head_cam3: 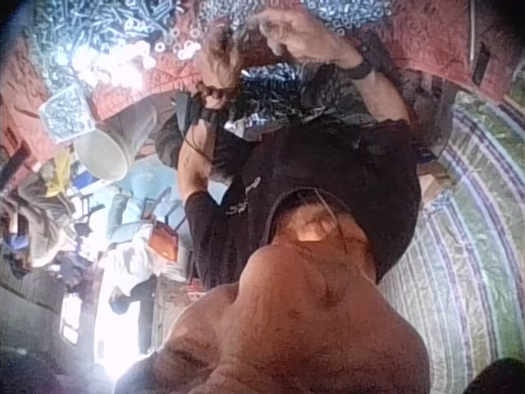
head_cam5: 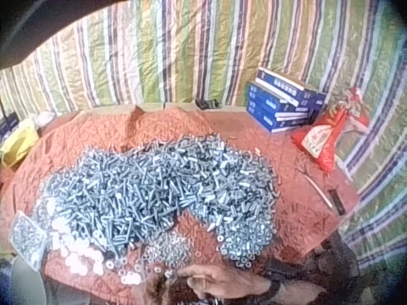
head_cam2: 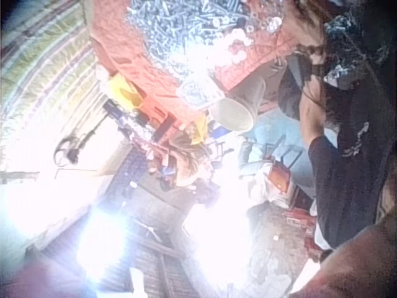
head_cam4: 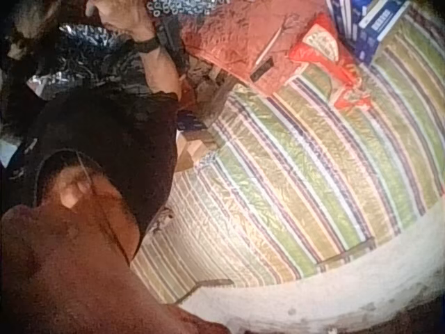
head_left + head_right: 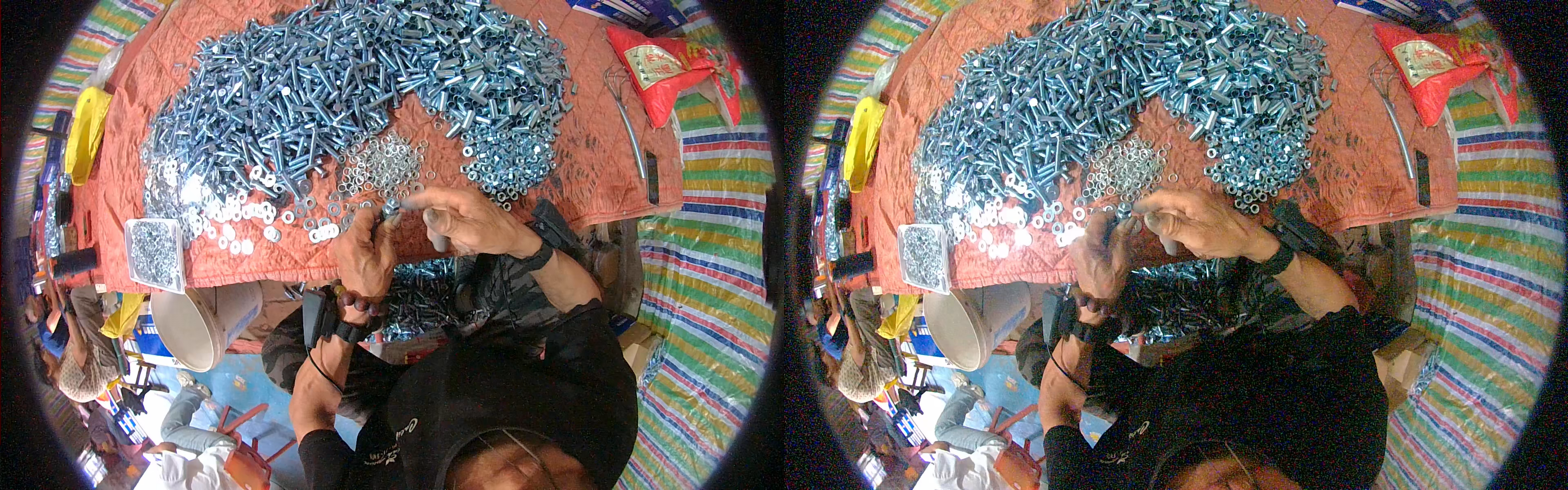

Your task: Assembling metal bolts with washers and nuts from a large pile.

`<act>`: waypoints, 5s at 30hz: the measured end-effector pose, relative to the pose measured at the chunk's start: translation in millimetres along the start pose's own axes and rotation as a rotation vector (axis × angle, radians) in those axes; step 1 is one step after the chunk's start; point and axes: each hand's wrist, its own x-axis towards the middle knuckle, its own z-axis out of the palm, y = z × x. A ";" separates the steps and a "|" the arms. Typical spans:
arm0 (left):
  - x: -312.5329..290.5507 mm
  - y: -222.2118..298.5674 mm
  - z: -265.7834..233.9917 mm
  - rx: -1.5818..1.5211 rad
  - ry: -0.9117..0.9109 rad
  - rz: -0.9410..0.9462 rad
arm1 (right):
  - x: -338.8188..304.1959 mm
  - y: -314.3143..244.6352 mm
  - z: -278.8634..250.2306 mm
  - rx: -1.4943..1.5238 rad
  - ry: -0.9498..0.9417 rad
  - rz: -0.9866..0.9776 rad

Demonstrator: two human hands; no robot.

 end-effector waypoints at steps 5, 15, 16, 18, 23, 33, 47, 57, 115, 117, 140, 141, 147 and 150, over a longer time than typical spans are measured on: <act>-3.2 -0.5 2.8 0.102 -0.132 0.128 | 29.2 19.5 -21.1 -0.456 0.453 -0.196; -45.3 -12.1 -7.0 0.027 -0.724 -0.108 | 115.8 9.2 -69.6 -0.983 0.851 -0.198; -49.1 -14.7 -11.1 0.030 -0.724 -0.126 | 122.2 0.3 -69.5 -1.101 0.844 -0.074; -54.4 -17.5 -11.8 0.027 -0.703 -0.147 | 132.3 3.3 -75.4 -1.081 0.856 -0.065; -41.7 -15.8 -0.8 -0.017 -0.527 -0.140 | 127.8 5.3 -87.2 -1.053 0.767 -0.025; -13.3 -9.2 5.2 -0.548 -0.138 -0.276 | 33.8 11.9 24.0 -0.585 0.237 -0.134; -18.4 -4.9 2.0 -0.537 -0.247 -0.364 | 102.4 7.6 -58.4 -1.828 0.554 -0.218; -17.6 -0.9 -4.0 -0.323 -0.319 -0.182 | 94.9 27.8 -77.9 -2.137 0.589 -0.244; -16.5 -5.6 12.2 0.043 -0.156 -0.003 | -7.5 10.2 1.7 -1.114 0.502 -0.622; -17.4 -6.4 14.4 0.046 -0.130 0.013 | -9.7 10.5 2.3 -1.123 0.506 -0.645; -46.1 -24.9 32.5 -0.248 -0.129 -0.017 | -8.2 20.3 22.0 -0.734 0.386 -0.536; -46.3 -29.1 30.8 -0.231 -0.153 -0.031 | -7.5 19.2 21.2 -0.699 0.367 -0.481; -33.9 -29.1 20.0 -0.221 -0.165 -0.104 | 16.8 29.4 -22.7 -0.947 0.705 -0.385; -30.9 -25.9 17.7 -0.500 -0.121 -0.248 | 27.2 39.9 -25.7 -1.107 0.715 -0.317</act>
